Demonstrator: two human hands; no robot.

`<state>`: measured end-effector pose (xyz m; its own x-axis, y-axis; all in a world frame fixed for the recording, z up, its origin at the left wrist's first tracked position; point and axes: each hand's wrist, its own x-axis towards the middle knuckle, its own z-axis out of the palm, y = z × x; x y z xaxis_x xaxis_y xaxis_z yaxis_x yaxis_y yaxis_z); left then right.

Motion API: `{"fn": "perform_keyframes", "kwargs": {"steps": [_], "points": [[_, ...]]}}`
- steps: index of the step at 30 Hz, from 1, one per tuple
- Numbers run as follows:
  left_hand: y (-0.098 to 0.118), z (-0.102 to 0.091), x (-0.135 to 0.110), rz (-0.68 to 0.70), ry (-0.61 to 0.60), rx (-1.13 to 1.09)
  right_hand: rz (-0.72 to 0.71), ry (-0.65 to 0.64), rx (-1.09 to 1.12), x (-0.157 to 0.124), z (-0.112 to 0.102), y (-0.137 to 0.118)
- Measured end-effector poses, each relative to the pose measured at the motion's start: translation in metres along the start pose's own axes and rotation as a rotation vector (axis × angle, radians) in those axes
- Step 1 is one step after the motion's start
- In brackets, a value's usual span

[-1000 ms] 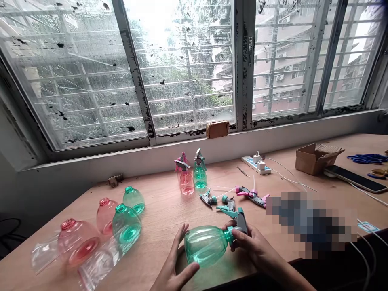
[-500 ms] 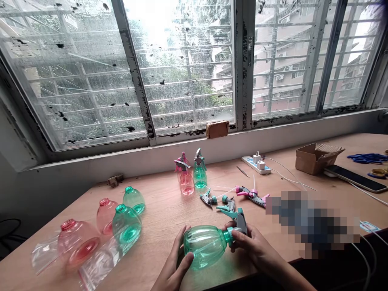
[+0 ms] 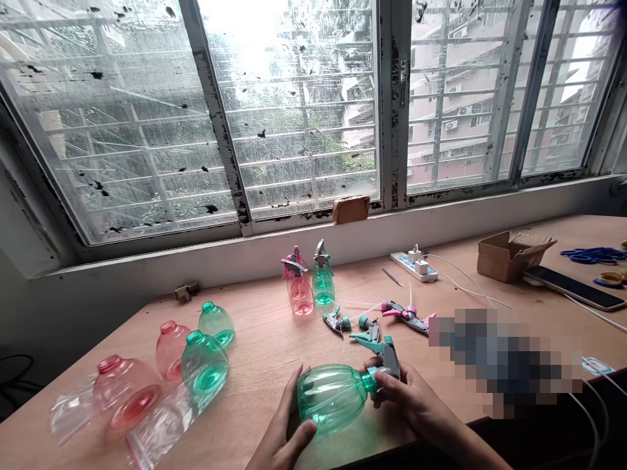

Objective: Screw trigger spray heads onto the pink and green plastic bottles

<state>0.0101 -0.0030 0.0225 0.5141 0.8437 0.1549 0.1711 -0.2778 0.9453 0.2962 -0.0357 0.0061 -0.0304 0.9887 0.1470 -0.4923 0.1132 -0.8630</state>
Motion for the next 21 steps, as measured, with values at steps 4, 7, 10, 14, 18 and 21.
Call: {"fn": "perform_keyframes", "kwargs": {"steps": [4, 7, 10, 14, 18, 21], "points": [[0.006, -0.002, -0.001, -0.061, 0.049, -0.024, 0.008, 0.001, -0.006, -0.001, 0.001, -0.001], [0.005, -0.001, 0.001, -0.049, 0.009, -0.065, 0.002, 0.004, -0.013, 0.0, 0.0, 0.001], [-0.003, 0.0, 0.002, 0.014, -0.037, -0.089, -0.009, 0.014, -0.011, 0.001, -0.003, 0.003], [-0.014, 0.001, 0.003, 0.069, -0.06, -0.022, -0.008, 0.033, -0.012, 0.002, -0.005, 0.005], [-0.019, 0.001, 0.002, 0.086, -0.07, -0.001, -0.008, 0.02, -0.015, 0.002, -0.005, 0.005], [-0.013, 0.0, 0.002, 0.056, -0.078, -0.012, -0.012, 0.009, -0.012, 0.002, -0.005, 0.005]]}}
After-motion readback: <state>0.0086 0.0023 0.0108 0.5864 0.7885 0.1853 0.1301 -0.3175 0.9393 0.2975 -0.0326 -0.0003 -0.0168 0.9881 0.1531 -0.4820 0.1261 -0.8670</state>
